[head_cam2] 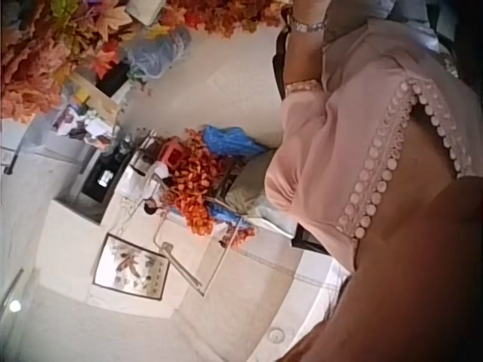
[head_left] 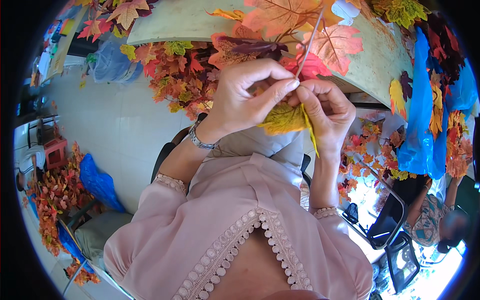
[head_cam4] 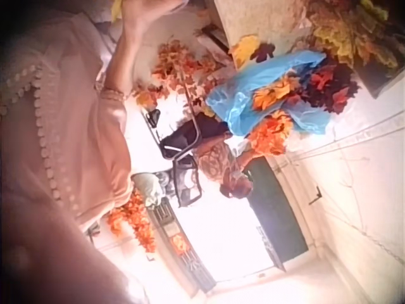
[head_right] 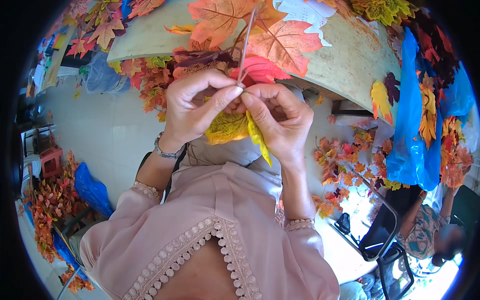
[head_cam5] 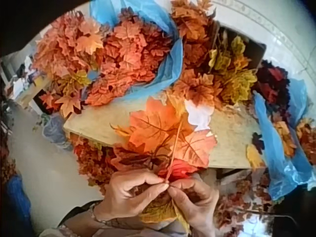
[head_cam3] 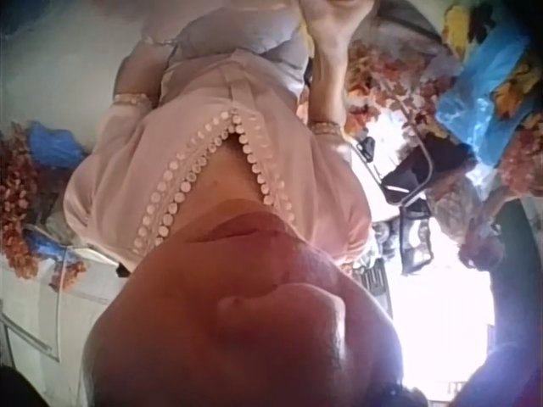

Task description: Assembling artificial maple leaf stems by attaching individual leaves to plastic branches.

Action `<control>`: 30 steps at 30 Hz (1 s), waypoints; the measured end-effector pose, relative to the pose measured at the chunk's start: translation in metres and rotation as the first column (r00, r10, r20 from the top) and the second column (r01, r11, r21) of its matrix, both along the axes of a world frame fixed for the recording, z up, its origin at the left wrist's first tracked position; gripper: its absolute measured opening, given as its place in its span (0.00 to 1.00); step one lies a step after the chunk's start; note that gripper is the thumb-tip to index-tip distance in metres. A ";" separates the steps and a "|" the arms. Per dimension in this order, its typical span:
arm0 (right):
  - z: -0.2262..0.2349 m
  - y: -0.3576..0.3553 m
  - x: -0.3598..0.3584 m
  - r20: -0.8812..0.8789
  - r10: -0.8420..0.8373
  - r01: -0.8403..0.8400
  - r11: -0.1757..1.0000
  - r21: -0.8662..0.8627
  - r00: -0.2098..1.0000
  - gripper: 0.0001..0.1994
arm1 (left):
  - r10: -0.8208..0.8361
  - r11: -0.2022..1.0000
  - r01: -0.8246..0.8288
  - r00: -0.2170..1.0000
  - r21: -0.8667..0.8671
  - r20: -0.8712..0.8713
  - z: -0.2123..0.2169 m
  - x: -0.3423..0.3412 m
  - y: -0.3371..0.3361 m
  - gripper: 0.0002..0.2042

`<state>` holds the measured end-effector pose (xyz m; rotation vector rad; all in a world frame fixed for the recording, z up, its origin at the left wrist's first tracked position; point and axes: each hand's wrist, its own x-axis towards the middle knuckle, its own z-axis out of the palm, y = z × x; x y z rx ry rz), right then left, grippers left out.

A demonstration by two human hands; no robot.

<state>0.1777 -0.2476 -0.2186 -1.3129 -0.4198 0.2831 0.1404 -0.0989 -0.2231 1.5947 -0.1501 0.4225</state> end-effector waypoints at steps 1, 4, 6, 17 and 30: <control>0.000 -0.001 0.000 -0.016 -0.021 0.021 1.000 -0.014 1.000 0.05 | 0.042 0.991 -0.054 0.995 0.125 0.093 -0.002 0.002 0.000 0.02; -0.001 -0.003 0.004 0.012 -0.070 0.071 0.997 -0.030 0.997 0.05 | -0.059 0.969 0.042 0.996 0.243 0.060 -0.006 -0.002 -0.001 0.02; 0.001 -0.009 0.007 0.010 -0.048 0.048 0.999 -0.008 0.999 0.05 | -0.074 0.989 0.058 0.991 -0.139 -0.112 -0.004 -0.003 -0.007 0.03; -0.001 -0.007 -0.002 0.018 -0.056 0.055 0.997 0.046 0.998 0.06 | -0.058 0.986 0.063 0.998 -0.158 0.031 0.007 0.008 -0.006 0.03; -0.015 0.002 -0.012 0.308 -0.220 0.206 0.975 0.079 0.926 0.05 | 0.009 1.000 -0.012 0.986 0.020 0.164 0.008 0.001 -0.009 0.02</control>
